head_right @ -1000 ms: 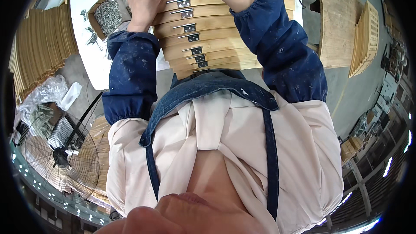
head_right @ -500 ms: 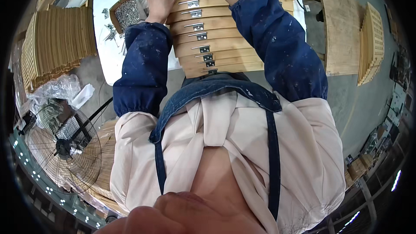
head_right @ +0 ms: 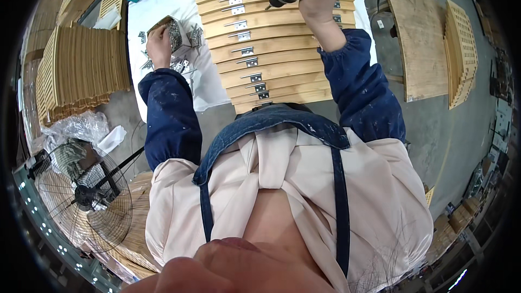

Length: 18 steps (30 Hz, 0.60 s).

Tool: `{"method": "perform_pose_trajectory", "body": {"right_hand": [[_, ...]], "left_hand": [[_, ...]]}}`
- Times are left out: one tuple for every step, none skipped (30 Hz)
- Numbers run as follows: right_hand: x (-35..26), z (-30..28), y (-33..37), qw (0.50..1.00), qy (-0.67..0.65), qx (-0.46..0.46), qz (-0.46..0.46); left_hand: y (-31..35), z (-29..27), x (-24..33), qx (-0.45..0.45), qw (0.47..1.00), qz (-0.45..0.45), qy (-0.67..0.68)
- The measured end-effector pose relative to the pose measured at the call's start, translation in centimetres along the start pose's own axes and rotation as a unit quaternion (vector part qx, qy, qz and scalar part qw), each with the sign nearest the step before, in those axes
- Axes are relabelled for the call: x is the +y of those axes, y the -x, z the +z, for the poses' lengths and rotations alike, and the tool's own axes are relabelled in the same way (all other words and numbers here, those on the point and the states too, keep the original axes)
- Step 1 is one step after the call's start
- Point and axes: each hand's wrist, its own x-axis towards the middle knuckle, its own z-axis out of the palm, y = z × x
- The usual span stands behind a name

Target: Using an electric screwdriver to attach wooden slats to a larger frame to assemble a structure.

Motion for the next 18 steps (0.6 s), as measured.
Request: {"method": "perform_pose_trajectory", "body": {"right_hand": [[-0.1,-0.2,0.6,1.000,-0.005,0.001,0.005],[-0.3,0.1,0.8,1.000,-0.010,0.002,0.006],[-0.3,-0.1,1.1,1.000,-0.002,0.004,0.006],[-0.4,-0.2,1.3,1.000,0.006,0.006,0.007],[-0.3,-0.1,1.4,1.000,0.007,0.007,0.008],[-0.3,-0.2,1.5,1.000,0.005,0.007,0.004],[-0.4,-0.3,1.5,1.000,0.003,0.007,0.000],[-0.5,-0.3,1.6,1.000,0.006,0.008,0.000],[-0.5,-0.1,1.7,1.000,-0.002,0.008,0.008],[-0.6,0.2,1.7,1.000,-0.010,0.008,0.016],[-0.6,0.5,1.7,1.000,-0.012,0.006,0.019],[-0.6,0.6,1.7,1.000,-0.003,0.011,0.022],[-0.6,0.6,1.7,1.000,0.005,0.016,0.026],[-0.5,0.7,1.7,0.999,0.007,0.016,0.030],[-0.4,0.9,1.6,0.999,0.005,0.015,0.033],[-0.2,1.0,1.6,0.999,0.002,0.013,0.036],[0.1,1.1,1.6,0.999,0.003,0.010,0.042],[0.3,0.9,1.4,0.999,-0.007,0.004,0.041]], "left_hand": [[0.7,-0.4,-2.9,-0.067,0.995,-0.004,-0.071],[1.2,-0.3,-4.9,-0.092,0.992,0.019,-0.086],[1.2,0.1,-5.0,-0.120,0.987,0.044,-0.093],[1.0,0.4,-5.2,-0.122,0.987,0.046,-0.093],[0.6,0.6,-5.5,-0.156,0.982,0.031,-0.098],[0.2,0.9,-5.2,-0.190,0.976,0.018,-0.100],[0.1,1.2,-4.9,-0.192,0.976,0.020,-0.098],[0.0,1.4,-4.7,-0.169,0.981,0.018,-0.094],[0.1,1.2,-5.2,-0.143,0.985,0.013,-0.094],[0.1,1.0,-5.7,-0.099,0.990,0.057,-0.083],[0.2,0.7,-6.2,-0.099,0.990,0.055,-0.085],[0.1,0.6,-5.9,-0.080,0.996,0.016,-0.046],[0.1,0.4,-5.5,-0.060,0.998,-0.024,-0.008],[0.1,0.3,-5.6,-0.038,0.999,-0.011,-0.026],[0.1,0.0,-5.3,-0.039,0.999,-0.015,-0.026],[0.0,-0.3,-5.1,-0.048,0.992,-0.095,0.069],[0.0,-0.7,-5.0,-0.055,0.970,-0.175,0.163],[-0.1,-0.9,-4.0,-0.045,0.946,-0.196,0.256]]}}
